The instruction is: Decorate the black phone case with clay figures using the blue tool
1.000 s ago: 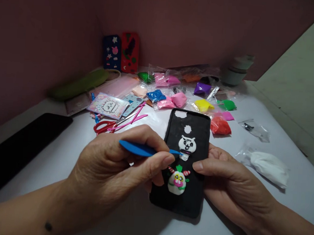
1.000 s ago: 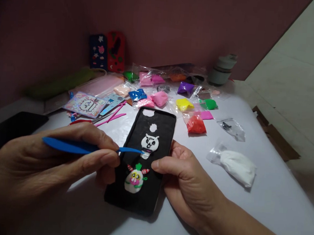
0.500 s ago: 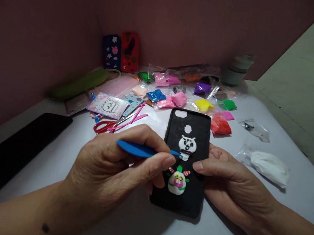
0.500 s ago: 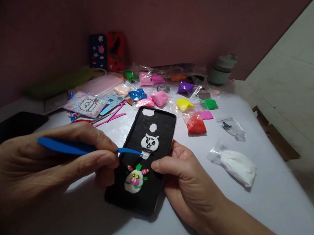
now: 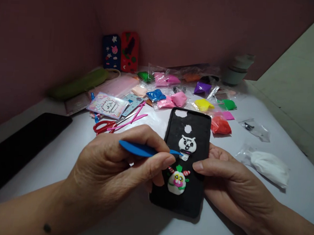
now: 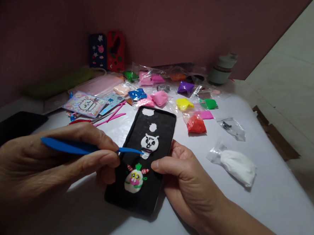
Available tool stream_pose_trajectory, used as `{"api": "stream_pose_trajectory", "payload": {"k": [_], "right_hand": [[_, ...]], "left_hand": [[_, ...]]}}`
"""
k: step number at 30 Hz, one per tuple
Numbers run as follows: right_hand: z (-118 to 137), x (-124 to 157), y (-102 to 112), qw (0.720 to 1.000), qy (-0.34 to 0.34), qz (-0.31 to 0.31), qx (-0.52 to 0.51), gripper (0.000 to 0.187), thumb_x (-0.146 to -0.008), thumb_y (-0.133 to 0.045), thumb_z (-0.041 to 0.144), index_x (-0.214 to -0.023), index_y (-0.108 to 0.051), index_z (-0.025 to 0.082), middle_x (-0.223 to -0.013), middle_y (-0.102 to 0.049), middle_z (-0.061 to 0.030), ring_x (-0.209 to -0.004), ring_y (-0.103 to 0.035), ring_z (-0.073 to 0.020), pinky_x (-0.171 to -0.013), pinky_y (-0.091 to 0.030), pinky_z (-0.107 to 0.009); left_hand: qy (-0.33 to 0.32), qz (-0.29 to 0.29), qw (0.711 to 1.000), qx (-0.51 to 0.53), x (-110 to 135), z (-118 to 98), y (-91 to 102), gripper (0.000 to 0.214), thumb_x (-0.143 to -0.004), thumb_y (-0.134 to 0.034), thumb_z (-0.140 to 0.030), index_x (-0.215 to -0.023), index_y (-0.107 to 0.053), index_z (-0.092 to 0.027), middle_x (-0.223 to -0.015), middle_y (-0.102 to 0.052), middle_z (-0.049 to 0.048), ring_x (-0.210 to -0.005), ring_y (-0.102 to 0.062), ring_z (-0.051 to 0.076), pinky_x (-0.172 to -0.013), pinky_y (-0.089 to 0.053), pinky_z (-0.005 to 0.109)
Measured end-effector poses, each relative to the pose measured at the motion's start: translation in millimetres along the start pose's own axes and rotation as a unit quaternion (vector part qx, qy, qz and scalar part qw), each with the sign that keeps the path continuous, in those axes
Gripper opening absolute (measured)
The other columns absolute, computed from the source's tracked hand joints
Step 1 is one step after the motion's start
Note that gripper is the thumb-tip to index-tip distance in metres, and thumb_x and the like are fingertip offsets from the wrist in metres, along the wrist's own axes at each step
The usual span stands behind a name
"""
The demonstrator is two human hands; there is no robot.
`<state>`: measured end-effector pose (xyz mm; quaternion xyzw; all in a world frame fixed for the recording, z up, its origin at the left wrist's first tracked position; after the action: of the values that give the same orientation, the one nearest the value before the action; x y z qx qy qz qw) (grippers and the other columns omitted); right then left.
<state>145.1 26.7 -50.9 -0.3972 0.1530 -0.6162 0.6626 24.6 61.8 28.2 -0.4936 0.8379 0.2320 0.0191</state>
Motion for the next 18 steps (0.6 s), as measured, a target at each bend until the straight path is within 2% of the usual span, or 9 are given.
{"api": "stream_pose_trajectory", "payload": {"k": [4, 10, 18], "right_hand": [[0.9, 0.8, -0.9, 1.000, 0.004, 0.009, 0.006, 0.035, -0.066, -0.060, -0.002, -0.093, -0.071, 0.018, -0.088, -0.073, -0.0046, -0.079, -0.065, -0.0184, -0.084, -0.048, -0.035], [-0.8, 0.0, 3.4, 1.000, -0.008, 0.000, 0.005, 0.033, -0.066, -0.063, 0.001, -0.093, -0.071, 0.017, -0.090, -0.072, -0.0044, -0.081, -0.064, -0.0185, -0.086, -0.048, -0.036], [-1.0, 0.8, 3.0, 1.000, -0.006, -0.002, 0.000, 0.032, -0.066, -0.064, 0.001, -0.093, -0.071, 0.016, -0.090, -0.070, -0.0046, -0.079, -0.062, -0.0174, -0.083, -0.048, -0.035]], "left_hand": [[0.009, 0.009, 1.000, -0.011, -0.3, -1.1, -1.3, 0.012, -0.082, -0.064, -0.015, -0.071, -0.065, -0.020, -0.058, -0.063, -0.0089, -0.047, -0.062, 0.003, -0.047, -0.048, 0.003], [-0.019, 0.002, 1.000, 0.003, -0.5, -5.0, 0.2, 0.009, -0.083, -0.064, -0.015, -0.076, -0.064, -0.021, -0.058, -0.065, -0.0096, -0.049, -0.063, 0.003, -0.049, -0.049, 0.003], [-0.022, 0.008, 1.000, 0.004, -1.0, -2.7, -1.2, 0.010, -0.082, -0.064, -0.014, -0.075, -0.065, -0.021, -0.061, -0.064, -0.0096, -0.050, -0.063, 0.002, -0.049, -0.048, 0.002]]}}
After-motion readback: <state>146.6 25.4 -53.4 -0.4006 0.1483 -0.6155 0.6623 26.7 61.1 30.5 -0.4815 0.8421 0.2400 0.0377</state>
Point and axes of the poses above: each hand's wrist, its own x-axis away from the middle knuckle, its own y-axis out of the back of the hand, z = x × y, the point moved 9 cm from there along -x, towards the middle knuckle
